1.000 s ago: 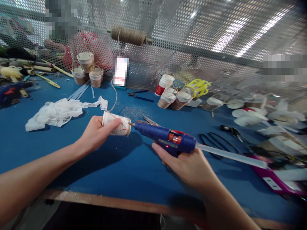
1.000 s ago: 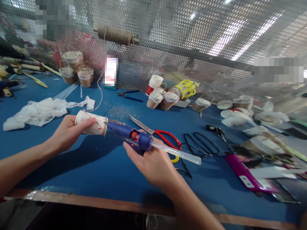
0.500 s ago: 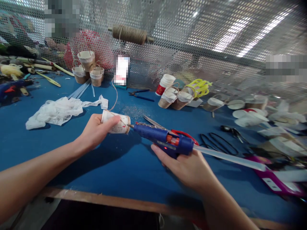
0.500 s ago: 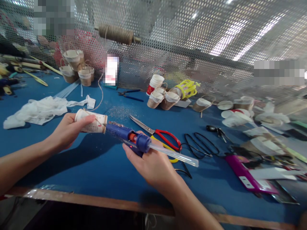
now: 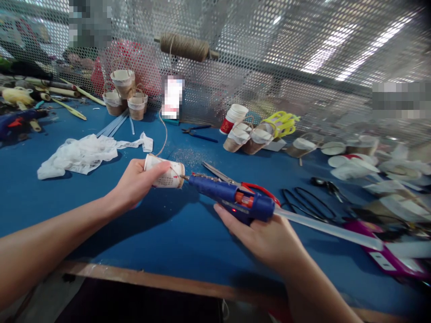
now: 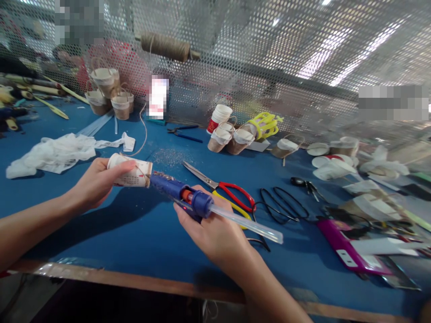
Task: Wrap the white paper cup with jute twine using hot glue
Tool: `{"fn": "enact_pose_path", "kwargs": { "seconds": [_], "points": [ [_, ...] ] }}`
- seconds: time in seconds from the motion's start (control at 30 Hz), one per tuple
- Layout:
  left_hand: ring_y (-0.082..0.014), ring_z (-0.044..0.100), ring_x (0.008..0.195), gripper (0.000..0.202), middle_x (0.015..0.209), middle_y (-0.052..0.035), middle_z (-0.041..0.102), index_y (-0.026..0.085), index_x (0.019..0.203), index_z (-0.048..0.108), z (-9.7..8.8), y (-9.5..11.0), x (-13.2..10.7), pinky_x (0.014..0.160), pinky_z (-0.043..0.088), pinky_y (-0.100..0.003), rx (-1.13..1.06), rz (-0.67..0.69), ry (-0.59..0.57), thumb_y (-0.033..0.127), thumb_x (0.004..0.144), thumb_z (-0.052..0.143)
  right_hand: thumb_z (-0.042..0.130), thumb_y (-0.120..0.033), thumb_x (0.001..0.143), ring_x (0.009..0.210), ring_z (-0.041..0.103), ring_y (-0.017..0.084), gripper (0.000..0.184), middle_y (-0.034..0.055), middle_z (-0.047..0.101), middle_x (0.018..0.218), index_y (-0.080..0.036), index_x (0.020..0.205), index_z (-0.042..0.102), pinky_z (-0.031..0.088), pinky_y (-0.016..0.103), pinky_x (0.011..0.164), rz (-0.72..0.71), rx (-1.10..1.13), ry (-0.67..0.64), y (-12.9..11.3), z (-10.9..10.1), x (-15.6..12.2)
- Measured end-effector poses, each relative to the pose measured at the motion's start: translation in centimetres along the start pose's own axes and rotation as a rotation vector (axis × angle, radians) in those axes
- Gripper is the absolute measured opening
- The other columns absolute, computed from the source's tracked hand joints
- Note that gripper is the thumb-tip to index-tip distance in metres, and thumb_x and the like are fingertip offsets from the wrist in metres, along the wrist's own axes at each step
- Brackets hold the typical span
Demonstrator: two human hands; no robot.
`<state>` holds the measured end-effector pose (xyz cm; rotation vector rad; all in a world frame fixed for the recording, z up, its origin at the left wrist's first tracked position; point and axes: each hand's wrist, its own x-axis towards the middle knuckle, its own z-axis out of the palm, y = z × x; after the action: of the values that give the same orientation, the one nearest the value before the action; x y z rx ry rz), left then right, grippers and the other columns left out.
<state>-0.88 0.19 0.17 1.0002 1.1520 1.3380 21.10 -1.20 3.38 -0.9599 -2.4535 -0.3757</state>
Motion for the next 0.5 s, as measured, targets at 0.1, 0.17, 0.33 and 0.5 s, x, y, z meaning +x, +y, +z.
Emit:
{"fn": "enact_pose_path", "kwargs": {
  "seconds": [0.1,0.17,0.33,0.5],
  "points": [
    [-0.0114,0.061,0.056,0.014,0.059,-0.0014,0.068,0.013,0.066,0.069,0.13,0.04,0.07,0.057,0.048,-0.022,-0.022,-0.008,-0.008,0.025,0.068,0.063,0.036,-0.032,0.083,0.055,0.061,0.015,0.032,0.0045,0.064,0.063,-0.020,0.072,0.063,0.050,0.024,0.053,0.096,0.117,-0.046,-0.27,-0.36,0.33],
    [-0.0119,0.061,0.056,0.015,0.058,-0.0022,0.068,0.012,0.066,0.069,0.19,0.11,0.10,0.058,0.048,-0.022,-0.016,-0.014,-0.002,0.025,0.068,0.063,0.039,-0.030,0.082,0.051,0.059,0.014,0.028,0.0035,0.063,0.060,-0.019,0.071,0.062,0.049,0.023,0.049,0.149,0.178,-0.079,-0.47,-0.58,0.54],
    [-0.0132,0.060,0.056,0.018,0.060,-0.0040,0.068,0.010,0.066,0.069,0.20,0.18,0.03,0.058,0.047,-0.024,0.021,-0.015,0.016,0.027,0.068,0.062,0.042,-0.027,0.079,0.048,0.059,0.014,0.022,0.0030,0.063,0.058,-0.020,0.069,0.061,0.050,0.024,0.047,0.234,0.265,-0.095,-0.79,-0.81,0.87],
    [-0.0137,0.061,0.057,0.018,0.062,-0.0045,0.068,0.010,0.069,0.069,0.12,0.02,0.00,0.059,0.048,-0.025,0.017,-0.014,0.014,0.027,0.068,0.062,0.043,-0.027,0.078,0.051,0.061,0.015,0.022,0.0036,0.063,0.057,-0.020,0.067,0.061,0.051,0.023,0.049,0.202,0.222,-0.059,-0.80,-0.98,1.00]
  ]
}}
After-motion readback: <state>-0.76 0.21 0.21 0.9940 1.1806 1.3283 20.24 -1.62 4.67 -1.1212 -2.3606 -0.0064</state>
